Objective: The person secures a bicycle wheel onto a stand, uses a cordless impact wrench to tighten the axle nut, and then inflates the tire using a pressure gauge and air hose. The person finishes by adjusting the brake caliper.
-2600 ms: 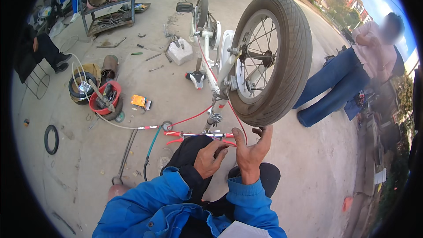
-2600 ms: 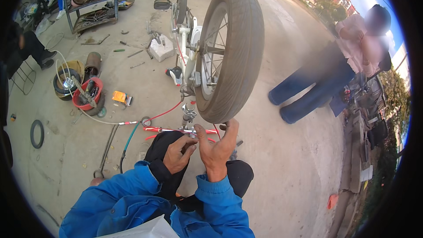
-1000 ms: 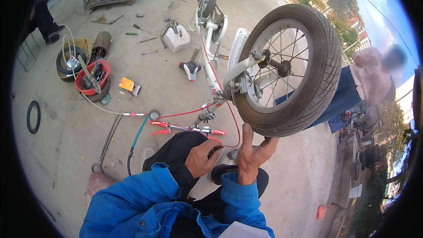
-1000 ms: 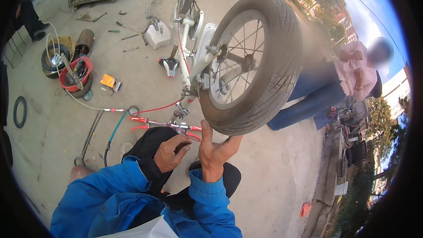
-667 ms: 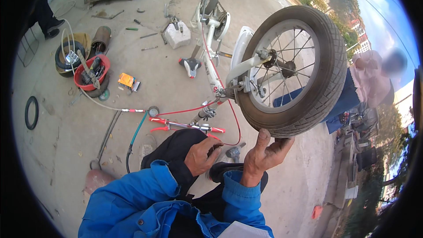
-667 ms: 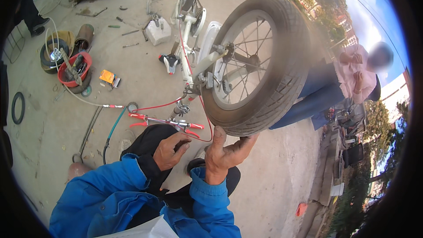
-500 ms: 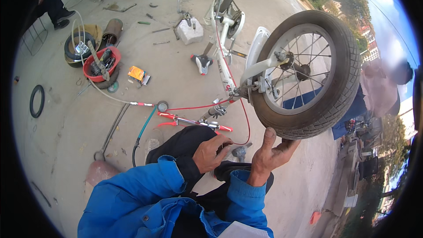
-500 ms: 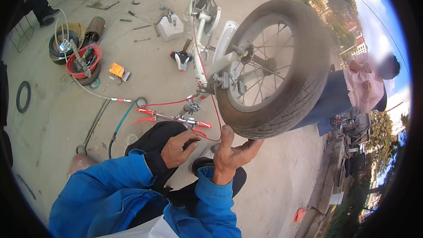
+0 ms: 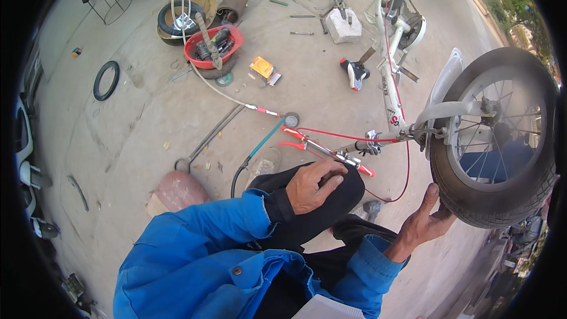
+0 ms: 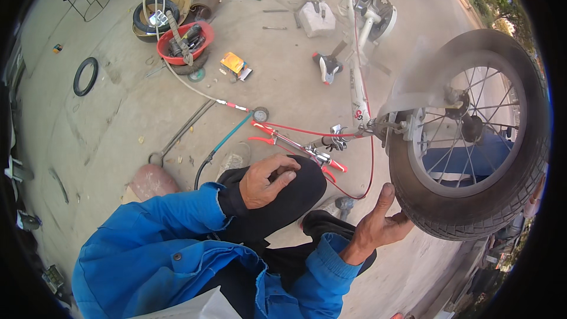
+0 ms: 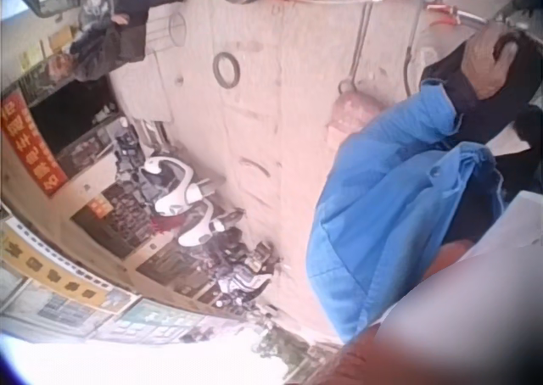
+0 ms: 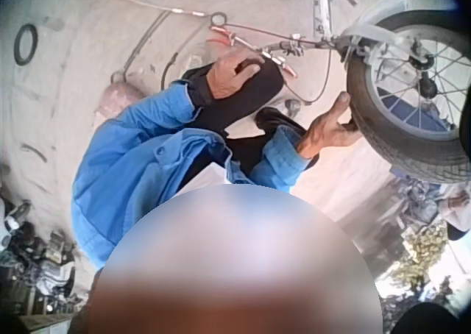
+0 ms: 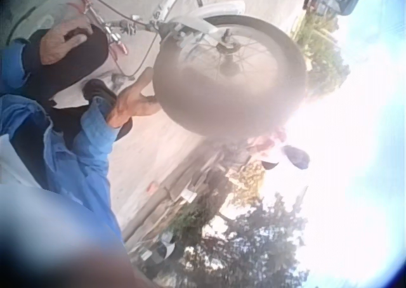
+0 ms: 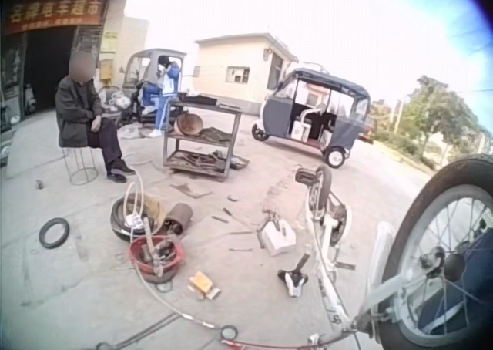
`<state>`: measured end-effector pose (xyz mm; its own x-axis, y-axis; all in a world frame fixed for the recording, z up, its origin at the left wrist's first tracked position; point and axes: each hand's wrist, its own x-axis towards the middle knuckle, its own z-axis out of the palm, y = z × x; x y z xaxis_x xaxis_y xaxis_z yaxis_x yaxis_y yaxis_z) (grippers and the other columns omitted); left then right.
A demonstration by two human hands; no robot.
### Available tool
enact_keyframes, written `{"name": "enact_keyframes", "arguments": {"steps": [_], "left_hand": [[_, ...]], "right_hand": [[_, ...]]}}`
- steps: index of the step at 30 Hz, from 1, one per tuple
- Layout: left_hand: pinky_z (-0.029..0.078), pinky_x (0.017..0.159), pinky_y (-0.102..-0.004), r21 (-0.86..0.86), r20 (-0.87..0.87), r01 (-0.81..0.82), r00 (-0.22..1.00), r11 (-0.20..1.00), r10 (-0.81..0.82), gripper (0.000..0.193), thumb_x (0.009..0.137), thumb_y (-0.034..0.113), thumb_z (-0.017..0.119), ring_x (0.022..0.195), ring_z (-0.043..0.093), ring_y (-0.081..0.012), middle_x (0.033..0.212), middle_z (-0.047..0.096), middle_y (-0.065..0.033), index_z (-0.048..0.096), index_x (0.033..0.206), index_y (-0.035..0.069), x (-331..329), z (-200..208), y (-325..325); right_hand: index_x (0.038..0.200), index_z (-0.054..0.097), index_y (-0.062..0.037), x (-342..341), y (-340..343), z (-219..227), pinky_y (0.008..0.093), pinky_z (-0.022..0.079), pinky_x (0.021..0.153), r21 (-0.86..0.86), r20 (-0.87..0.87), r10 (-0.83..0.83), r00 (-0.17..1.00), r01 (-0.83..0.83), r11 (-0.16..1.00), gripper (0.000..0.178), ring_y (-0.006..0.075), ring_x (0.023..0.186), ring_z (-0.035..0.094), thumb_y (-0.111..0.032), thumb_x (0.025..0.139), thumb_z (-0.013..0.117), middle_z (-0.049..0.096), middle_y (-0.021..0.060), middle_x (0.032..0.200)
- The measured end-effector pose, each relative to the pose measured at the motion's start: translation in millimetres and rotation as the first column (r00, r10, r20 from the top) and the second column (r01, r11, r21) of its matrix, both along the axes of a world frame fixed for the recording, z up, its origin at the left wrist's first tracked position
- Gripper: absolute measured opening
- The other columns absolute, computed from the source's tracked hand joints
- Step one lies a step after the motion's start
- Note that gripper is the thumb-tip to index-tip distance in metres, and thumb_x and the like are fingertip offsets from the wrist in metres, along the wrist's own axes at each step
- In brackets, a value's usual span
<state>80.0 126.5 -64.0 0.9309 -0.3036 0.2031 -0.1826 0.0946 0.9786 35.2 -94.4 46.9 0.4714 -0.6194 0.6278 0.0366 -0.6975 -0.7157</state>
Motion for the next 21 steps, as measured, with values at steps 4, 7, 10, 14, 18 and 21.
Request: {"name": "enact_keyframes", "arguments": {"steps": [4, 7, 10, 14, 18, 21], "left_hand": [[0.055, 0.078, -0.0366, 0.239, -0.019, -0.129, 0.99, 0.962, 0.137, 0.024, 0.103, 0.011, 0.071, 0.087, 0.068, -0.0252, 0.104, 0.068, -0.0135, 0.068, 0.125, 0.002, 29.0, -29.3, 61.5], [0.054, 0.088, -0.045, 0.62, 0.334, -0.368, 0.923, 0.693, 0.191, 0.031, 0.1, 0.016, 0.074, 0.106, 0.067, -0.0333, 0.113, 0.066, -0.0155, 0.067, 0.127, 0.003, 49.7, -77.5, 112.5], [0.053, 0.101, -0.0443, 0.885, 0.165, -0.239, 0.963, 0.4, 0.211, 0.049, 0.095, 0.027, 0.079, 0.118, 0.064, -0.0356, 0.123, 0.065, -0.0195, 0.064, 0.135, 0.002, 51.8, -142.7, 148.5], [0.06, 0.089, -0.0433, 0.658, -0.513, 0.274, 0.844, 0.701, 0.152, 0.059, 0.101, 0.026, 0.075, 0.092, 0.073, -0.0304, 0.102, 0.073, -0.0167, 0.052, 0.147, -0.001, 63.6, -216.0, 187.0], [0.058, 0.06, -0.0354, 0.45, -0.684, 0.425, 0.729, 0.786, -0.003, 0.041, 0.104, 0.025, 0.062, 0.065, 0.067, -0.0193, 0.086, 0.068, -0.0105, 0.066, 0.132, -0.003, 88.7, -213.5, 224.9], [0.062, 0.064, -0.0416, 0.612, -0.572, 0.392, 0.819, 0.687, 0.043, 0.039, 0.101, 0.025, 0.058, 0.068, 0.073, -0.0285, 0.091, 0.074, -0.0208, 0.075, 0.124, -0.002, 129.3, -171.3, 268.9]], "right_hand": [[0.144, 0.059, 0.0073, -1.6, -11.4, -7.0, 0.0455, 0.051, 0.112, -0.057, -0.066, 0.01, 0.998, -0.014, 0.998, 0.061, 0.032, 0.131, 0.063, -0.025, 0.099, 0.084, 0.07, 0.0232, 0.136], [0.142, 0.059, 0.0076, -1.4, -19.3, -12.4, 0.0444, 0.052, 0.113, -0.025, -0.02, 0.042, 0.999, -0.042, 0.999, 0.057, 0.0315, 0.127, 0.066, -0.025, 0.1, 0.082, 0.069, 0.0234, 0.136], [0.143, 0.059, 0.0081, -2.9, -20.2, -15.4, 0.0454, 0.049, 0.115, 0.019, -0.015, 0.072, 0.997, -0.072, 0.997, 0.059, 0.0317, 0.127, 0.065, -0.022, 0.098, 0.084, 0.069, 0.0232, 0.137], [0.141, 0.061, 0.0092, 0.8, -22.0, -15.3, 0.0468, 0.051, 0.114, 0.008, -0.038, 0.036, 0.999, -0.035, 0.999, 0.057, 0.0333, 0.121, 0.07, -0.023, 0.1, 0.083, 0.072, 0.0244, 0.132], [0.14, 0.06, 0.0119, 7.6, -29.0, -18.4, 0.045, 0.053, 0.109, -0.04, -0.038, 0.034, 0.999, -0.035, 0.999, 0.054, 0.0308, 0.116, 0.07, -0.015, 0.099, 0.082, 0.072, 0.0258, 0.133], [0.138, 0.061, 0.0118, 13.2, -35.4, -24.7, 0.0441, 0.053, 0.105, -0.048, -0.006, 0.048, 0.999, -0.048, 0.998, 0.052, 0.029, 0.112, 0.069, -0.008, 0.096, 0.084, 0.072, 0.025, 0.132]]}}
